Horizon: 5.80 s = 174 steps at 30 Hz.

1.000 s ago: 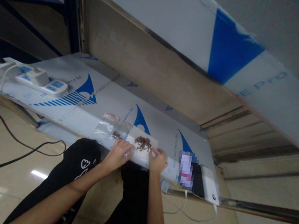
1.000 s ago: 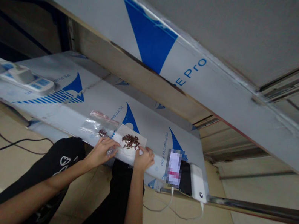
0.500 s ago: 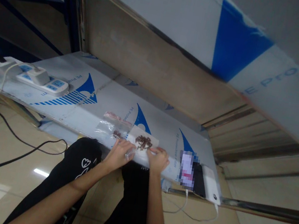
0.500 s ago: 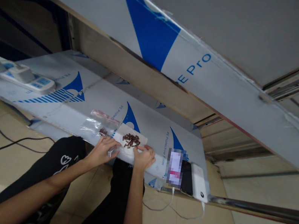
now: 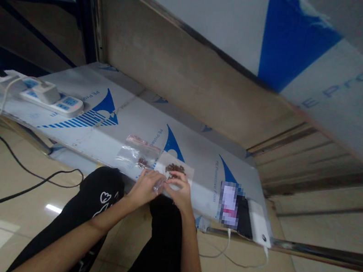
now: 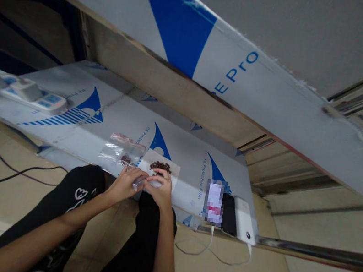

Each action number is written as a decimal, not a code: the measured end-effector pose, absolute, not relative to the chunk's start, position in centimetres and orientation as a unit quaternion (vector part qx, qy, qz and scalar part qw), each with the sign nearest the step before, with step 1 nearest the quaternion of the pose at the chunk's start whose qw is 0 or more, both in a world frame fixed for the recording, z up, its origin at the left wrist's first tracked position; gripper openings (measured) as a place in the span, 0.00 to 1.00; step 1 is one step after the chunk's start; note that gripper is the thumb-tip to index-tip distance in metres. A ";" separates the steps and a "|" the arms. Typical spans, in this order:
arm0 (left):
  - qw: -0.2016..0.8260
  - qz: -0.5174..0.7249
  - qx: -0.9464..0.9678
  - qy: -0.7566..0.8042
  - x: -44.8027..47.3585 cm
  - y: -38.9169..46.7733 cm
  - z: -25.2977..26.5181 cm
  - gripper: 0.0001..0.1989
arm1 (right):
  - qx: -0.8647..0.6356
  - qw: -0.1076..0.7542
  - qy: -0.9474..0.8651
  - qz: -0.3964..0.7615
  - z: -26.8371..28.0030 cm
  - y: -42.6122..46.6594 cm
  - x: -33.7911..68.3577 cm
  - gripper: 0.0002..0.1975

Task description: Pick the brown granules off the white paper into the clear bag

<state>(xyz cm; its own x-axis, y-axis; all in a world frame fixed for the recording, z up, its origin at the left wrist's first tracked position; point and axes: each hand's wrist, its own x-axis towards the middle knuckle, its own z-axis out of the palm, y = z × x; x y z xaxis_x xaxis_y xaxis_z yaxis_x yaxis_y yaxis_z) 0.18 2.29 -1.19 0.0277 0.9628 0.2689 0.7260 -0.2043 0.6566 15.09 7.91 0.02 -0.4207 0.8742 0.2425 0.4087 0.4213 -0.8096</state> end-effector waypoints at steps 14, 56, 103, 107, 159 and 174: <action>0.174 0.356 0.691 0.605 0.2 2.4 -1.3 0.08 | -0.417 0.348 -0.766 0.345 0.6 7.6 14.4 0.03; 0.130 0.357 0.666 0.642 -0.1 2.3 -0.8 0.08 | -0.433 0.371 -0.750 0.335 0.4 7.6 13.9 0.03; 0.113 0.414 0.619 0.658 -0.7 2.5 0.0 0.08 | -0.702 0.251 -0.662 0.075 -0.8 8.9 15.0 0.07; 0.114 0.365 0.650 0.657 -0.7 2.5 -0.3 0.09 | -0.601 0.368 -0.689 0.169 -0.9 9.0 14.6 0.07; 0.150 0.369 0.653 0.644 -0.4 2.4 -0.4 0.07 | -0.749 0.189 -0.634 0.015 -1.6 9.3 16.4 0.12; 0.162 0.361 0.652 0.647 -0.4 2.5 -0.5 0.06 | -0.734 0.213 -0.640 0.070 -0.9 9.6 15.9 0.10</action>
